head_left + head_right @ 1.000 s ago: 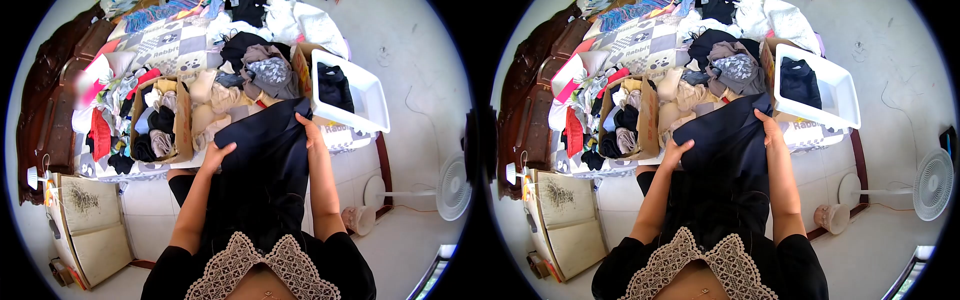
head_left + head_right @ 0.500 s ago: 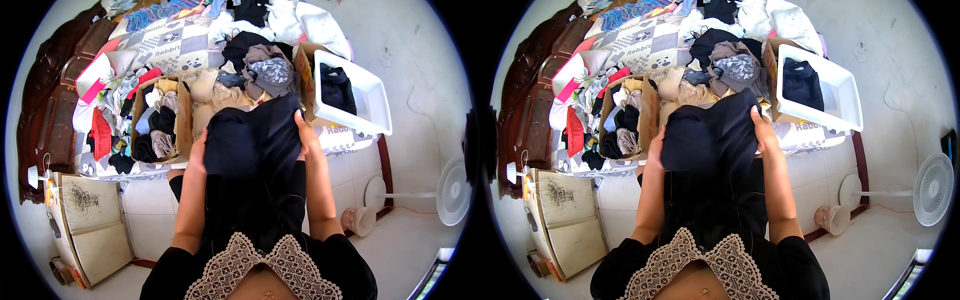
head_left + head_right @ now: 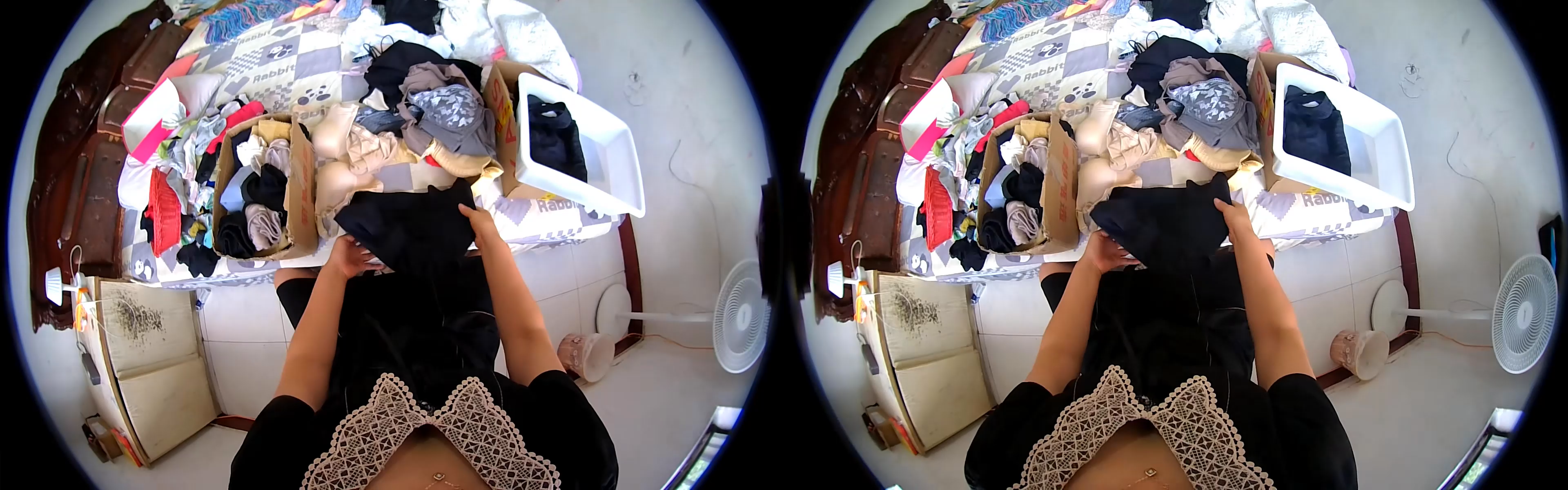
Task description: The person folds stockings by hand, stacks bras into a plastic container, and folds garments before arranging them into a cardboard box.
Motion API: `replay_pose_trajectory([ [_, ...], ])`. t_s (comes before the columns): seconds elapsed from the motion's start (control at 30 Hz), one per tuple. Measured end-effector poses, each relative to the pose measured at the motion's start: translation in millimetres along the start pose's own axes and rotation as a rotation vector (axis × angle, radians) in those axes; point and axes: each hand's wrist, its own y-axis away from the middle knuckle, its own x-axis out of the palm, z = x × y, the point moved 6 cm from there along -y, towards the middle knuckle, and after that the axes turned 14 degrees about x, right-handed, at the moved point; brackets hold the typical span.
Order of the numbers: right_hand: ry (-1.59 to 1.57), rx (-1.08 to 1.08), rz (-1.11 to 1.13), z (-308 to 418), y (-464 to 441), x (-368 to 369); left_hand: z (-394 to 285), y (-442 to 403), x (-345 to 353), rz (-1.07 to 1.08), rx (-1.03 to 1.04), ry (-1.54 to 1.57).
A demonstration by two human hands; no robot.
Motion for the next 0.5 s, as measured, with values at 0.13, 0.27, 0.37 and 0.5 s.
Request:
replay_pose_trajectory([
  [0.13, 0.046, 0.002, 0.028, -28.2, -40.3, -18.9, -8.5, 8.8, 1.1, 0.266, 0.092, 0.307],
  [0.27, -0.025, -0.042, 0.078, -38.3, -45.8, -25.1, -5.6, 9.8, -6.3, 0.101, 0.222, 0.163],
  [0.37, 0.108, -0.209, -0.084, -24.9, -13.6, -11.9, 15.1, -2.9, -17.4, -0.005, 0.066, -0.228],
  [0.5, 0.718, -0.566, -0.359, -20.5, 40.8, 35.3, 25.6, -3.1, 29.5, 0.04, 0.167, -0.282],
])
